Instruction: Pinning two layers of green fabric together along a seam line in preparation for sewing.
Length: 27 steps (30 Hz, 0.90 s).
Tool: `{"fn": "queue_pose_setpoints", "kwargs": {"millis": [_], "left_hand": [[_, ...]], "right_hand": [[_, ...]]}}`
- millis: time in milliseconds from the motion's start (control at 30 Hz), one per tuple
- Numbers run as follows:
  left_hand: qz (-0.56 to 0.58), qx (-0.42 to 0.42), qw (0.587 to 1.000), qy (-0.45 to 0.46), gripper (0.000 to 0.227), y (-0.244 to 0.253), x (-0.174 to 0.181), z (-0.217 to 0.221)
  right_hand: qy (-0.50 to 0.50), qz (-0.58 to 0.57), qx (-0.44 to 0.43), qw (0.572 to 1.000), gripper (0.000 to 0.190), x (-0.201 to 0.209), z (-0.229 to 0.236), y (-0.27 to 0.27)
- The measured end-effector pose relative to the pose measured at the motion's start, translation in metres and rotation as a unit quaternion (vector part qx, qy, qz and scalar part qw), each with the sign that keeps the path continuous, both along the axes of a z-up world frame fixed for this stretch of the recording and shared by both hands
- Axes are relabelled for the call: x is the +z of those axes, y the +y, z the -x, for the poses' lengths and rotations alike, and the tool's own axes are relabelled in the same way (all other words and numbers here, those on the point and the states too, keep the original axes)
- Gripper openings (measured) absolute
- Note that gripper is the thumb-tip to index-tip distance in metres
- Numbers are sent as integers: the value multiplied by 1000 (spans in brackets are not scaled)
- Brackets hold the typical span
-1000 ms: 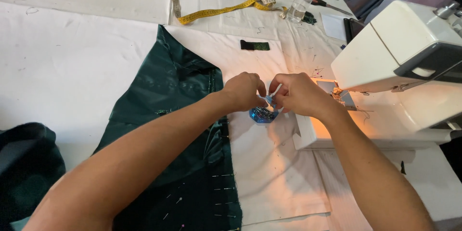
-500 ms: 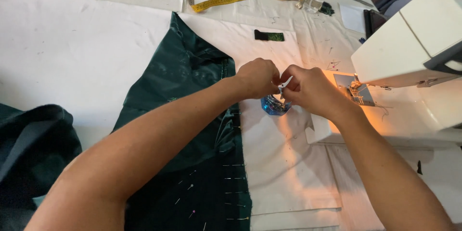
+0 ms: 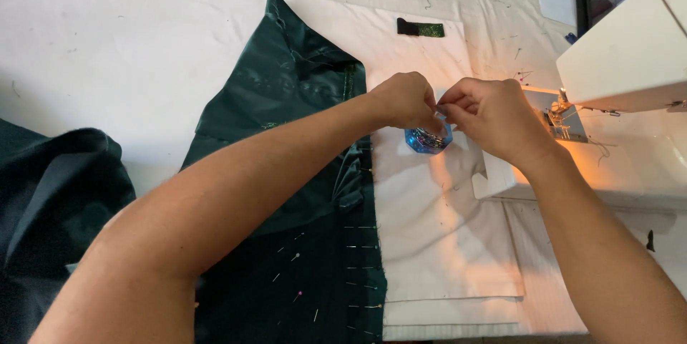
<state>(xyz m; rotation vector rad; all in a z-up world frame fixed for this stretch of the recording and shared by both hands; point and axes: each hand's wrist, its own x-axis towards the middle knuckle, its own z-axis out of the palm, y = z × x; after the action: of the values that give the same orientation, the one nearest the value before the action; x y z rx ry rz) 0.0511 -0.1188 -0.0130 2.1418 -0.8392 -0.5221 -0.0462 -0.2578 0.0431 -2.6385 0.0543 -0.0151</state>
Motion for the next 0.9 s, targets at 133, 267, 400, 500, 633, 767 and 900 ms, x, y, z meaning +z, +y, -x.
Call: {"fn": "queue_pose_setpoints", "kwargs": {"millis": [133,267,400,500,633,767,900], "left_hand": [[-3,2,1000,2,32,0,3,1],[30,-6,1000,-2,26,3,12,2],[7,-2,1000,24,15,30,45,16],[-40,-49,994,-92,21,55,50,29],[-209,-48,966,-147,12,71,59,57],[-259,-66,948,-174,15,89,53,72],[-279,-76,920,-265,20,123,38,87]], "right_hand": [[-11,32,8,999,15,1,-4,-6],[-42,-10,18,999,13,8,3,-10],[-98,-119,7,988,9,21,21,5],[-40,-155,41,986,6,23,33,15],[23,-91,50,994,13,16,36,34],[-19,-34,210,977,8,5,39,45],[-88,15,300,950,12,-8,43,46]]}}
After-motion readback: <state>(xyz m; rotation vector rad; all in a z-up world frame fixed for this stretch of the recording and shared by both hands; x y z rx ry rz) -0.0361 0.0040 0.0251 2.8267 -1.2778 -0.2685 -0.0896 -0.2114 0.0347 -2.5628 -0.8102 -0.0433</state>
